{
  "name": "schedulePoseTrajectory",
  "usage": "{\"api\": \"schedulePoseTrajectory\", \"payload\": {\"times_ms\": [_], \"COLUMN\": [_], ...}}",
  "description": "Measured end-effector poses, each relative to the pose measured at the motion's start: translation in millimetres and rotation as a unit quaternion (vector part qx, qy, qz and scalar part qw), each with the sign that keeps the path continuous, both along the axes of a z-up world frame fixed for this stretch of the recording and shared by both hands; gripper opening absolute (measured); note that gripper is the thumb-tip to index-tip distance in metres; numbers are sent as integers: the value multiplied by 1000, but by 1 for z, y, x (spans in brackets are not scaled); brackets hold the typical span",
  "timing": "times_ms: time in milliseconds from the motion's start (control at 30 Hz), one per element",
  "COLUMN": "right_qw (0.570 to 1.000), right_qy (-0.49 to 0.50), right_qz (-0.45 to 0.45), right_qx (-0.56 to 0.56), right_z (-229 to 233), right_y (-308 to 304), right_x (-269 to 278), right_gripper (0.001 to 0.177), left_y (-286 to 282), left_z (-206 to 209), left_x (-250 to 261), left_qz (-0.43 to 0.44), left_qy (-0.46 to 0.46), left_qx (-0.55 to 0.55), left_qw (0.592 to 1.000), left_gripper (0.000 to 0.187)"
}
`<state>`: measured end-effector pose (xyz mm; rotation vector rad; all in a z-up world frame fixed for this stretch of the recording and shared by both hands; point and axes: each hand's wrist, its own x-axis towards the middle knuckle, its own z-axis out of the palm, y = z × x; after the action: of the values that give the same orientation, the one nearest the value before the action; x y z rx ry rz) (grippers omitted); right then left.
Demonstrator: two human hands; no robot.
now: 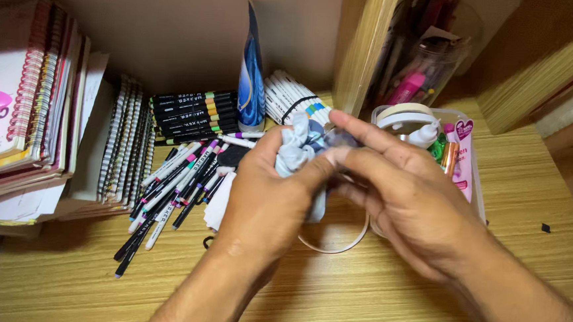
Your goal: The person wipes several cosmetic items with a cloth, including a copper tube, a silver tube, a light blue object, and a white pen-like item. Each item is wiped and then placed into a clear plastic container on the desk.
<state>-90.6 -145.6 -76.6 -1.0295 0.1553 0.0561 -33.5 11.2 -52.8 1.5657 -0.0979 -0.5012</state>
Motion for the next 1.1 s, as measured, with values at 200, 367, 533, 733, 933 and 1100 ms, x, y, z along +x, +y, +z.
{"api": "schedulePoseTrajectory", "payload": {"times_ms": [200, 367, 533, 733, 933, 1100], "right_qw": [998, 988, 971, 999, 998, 994], "right_qy": [4, -95, -153, -21, -41, -34], "right_qz": [-33, 5, -15, -31, -31, -45], "right_qx": [-56, -125, -182, -19, -27, -97], "right_z": [-7, -11, 1, 13, 10, 10], "right_y": [-1, 2, 6, -5, -10, -12], "right_x": [-4, -4, -10, -9, -4, -5], "right_gripper": [72, 63, 55, 52, 51, 49], "left_y": [5, -2, -11, -2, 7, 3], "left_z": [-11, -12, -2, 0, -19, -8], "left_x": [-7, -8, -2, 8, 16, 22], "left_qz": [-56, -53, -44, -59, -9, 146], "left_qy": [-45, -179, -41, -61, 144, 96], "left_qx": [-50, -46, 94, 96, -101, -7], "left_qw": [996, 981, 994, 992, 984, 985], "left_gripper": [27, 37, 43, 41, 31, 23]}}
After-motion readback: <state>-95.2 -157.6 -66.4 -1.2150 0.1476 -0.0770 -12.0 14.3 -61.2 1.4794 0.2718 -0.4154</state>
